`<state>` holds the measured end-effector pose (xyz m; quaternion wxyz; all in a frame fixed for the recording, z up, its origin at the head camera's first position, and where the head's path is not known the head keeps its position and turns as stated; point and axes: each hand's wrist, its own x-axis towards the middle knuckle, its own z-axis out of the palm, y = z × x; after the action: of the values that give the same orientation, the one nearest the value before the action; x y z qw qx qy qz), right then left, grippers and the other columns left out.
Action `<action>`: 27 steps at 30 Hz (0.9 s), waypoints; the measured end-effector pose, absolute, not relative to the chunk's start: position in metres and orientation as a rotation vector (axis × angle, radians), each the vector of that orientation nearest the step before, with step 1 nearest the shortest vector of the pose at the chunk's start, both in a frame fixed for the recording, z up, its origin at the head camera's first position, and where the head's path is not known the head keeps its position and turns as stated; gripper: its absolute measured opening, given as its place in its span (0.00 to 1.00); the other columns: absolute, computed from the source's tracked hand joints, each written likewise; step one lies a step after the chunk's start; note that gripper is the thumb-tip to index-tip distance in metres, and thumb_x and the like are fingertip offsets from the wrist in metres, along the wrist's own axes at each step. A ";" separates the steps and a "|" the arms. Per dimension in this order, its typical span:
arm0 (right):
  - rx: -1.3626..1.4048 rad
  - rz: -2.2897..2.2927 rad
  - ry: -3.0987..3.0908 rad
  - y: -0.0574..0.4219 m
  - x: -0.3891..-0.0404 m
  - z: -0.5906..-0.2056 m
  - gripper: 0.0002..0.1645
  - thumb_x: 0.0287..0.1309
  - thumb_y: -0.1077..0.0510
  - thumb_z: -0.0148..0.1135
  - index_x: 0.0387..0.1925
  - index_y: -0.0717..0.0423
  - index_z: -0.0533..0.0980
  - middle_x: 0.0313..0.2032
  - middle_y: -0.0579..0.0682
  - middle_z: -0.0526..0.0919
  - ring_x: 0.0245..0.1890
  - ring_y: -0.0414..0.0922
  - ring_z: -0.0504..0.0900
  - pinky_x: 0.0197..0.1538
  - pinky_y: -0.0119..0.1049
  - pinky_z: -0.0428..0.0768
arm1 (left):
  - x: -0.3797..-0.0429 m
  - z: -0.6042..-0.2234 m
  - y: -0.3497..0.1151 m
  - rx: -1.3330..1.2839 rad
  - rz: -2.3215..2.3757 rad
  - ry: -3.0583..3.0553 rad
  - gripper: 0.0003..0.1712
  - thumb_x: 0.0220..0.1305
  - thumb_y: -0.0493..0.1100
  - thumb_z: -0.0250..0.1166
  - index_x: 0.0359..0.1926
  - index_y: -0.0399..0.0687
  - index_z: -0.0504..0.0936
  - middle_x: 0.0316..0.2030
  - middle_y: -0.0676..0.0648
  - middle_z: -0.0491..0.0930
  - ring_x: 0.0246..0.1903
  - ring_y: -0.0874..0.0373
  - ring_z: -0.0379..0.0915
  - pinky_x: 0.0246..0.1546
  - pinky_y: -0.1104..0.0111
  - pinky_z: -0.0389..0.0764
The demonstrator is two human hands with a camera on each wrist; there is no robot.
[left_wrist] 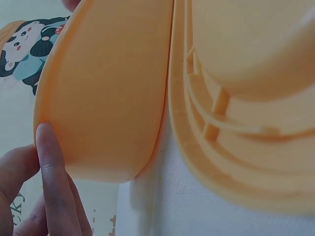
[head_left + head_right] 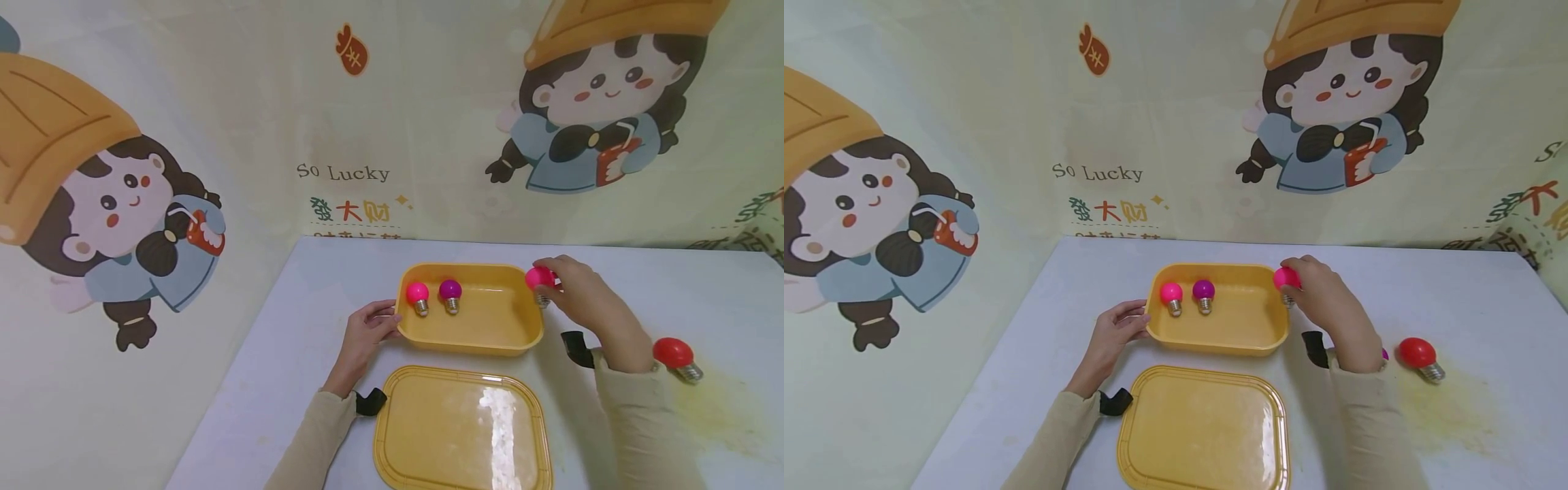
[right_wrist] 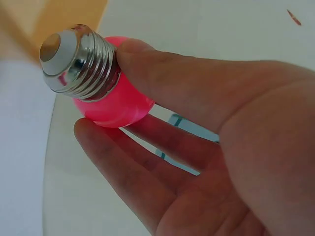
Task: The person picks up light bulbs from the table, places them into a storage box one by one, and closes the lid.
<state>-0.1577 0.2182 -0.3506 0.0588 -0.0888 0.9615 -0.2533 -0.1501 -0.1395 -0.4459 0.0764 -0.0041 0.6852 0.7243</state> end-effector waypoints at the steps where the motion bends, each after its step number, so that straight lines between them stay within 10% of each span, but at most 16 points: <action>1: -0.288 -0.768 2.917 0.216 -0.158 -0.350 0.32 0.61 0.63 0.67 0.63 0.69 0.68 0.57 0.71 0.72 0.55 0.67 0.72 0.55 0.63 0.79 | -0.150 -0.446 -0.140 -0.011 2.172 2.053 0.24 0.62 0.34 0.69 0.59 0.33 0.77 0.49 0.34 0.78 0.39 0.52 0.82 0.39 0.64 0.88; 27: -0.422 -0.800 2.849 0.163 -0.183 -0.351 0.25 0.60 0.62 0.68 0.56 0.69 0.75 0.47 0.64 0.81 0.47 0.58 0.77 0.55 0.55 0.81 | -0.152 -0.447 -0.141 -0.004 2.180 2.035 0.24 0.62 0.34 0.69 0.58 0.32 0.77 0.45 0.41 0.79 0.36 0.56 0.81 0.40 0.64 0.88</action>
<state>-0.1833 0.1627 -0.3507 0.0761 -0.1408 0.9504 -0.2667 -0.1515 -0.1411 -0.4475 0.0797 -0.0013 0.6801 0.7288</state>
